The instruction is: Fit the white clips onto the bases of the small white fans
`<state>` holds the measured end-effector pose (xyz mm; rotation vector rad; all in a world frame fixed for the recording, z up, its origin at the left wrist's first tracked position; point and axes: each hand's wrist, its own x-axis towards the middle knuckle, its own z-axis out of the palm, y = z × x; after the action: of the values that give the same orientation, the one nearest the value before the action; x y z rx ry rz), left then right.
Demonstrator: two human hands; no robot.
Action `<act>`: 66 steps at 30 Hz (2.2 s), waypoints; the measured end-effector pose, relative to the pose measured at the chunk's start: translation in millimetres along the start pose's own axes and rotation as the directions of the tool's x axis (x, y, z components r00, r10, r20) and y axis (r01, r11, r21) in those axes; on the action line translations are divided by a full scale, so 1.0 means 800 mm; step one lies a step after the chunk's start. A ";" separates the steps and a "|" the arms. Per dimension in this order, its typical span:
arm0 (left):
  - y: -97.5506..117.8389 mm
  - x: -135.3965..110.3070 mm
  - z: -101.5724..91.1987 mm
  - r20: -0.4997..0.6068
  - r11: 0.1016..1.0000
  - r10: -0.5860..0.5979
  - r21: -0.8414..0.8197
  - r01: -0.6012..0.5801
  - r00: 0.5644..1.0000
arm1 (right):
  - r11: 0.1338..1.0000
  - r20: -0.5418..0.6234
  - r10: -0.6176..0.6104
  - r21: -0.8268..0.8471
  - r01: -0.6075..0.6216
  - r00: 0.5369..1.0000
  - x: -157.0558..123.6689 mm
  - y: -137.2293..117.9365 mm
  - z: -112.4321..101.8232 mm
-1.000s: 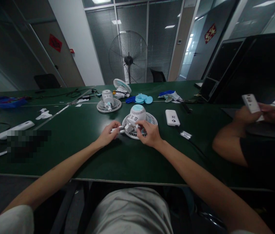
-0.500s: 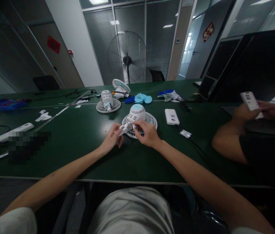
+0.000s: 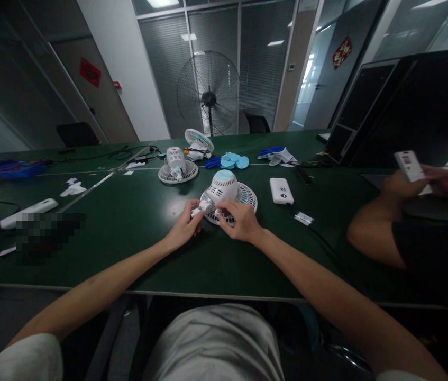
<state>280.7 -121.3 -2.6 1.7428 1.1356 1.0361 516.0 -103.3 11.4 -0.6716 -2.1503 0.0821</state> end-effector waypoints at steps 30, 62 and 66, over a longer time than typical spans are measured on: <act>0.011 -0.006 -0.012 -0.044 0.973 0.122 0.203 -0.111 0.992 | 0.986 0.042 -0.114 -0.115 0.118 0.993 -0.002 0.002 0.009; 0.022 -0.009 -0.008 0.091 0.897 0.186 0.391 -0.207 0.978 | 0.977 0.032 0.187 -0.112 -0.182 0.982 0.008 -0.023 0.010; 0.022 -0.009 -0.008 0.110 0.880 0.170 0.430 -0.201 0.979 | 0.898 0.085 0.432 0.050 -0.437 0.898 0.017 -0.035 0.009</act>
<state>278.3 -131.6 14.5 2.2659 1.2458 0.8627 491.8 -119.2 24.9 -1.1157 -2.0169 0.4239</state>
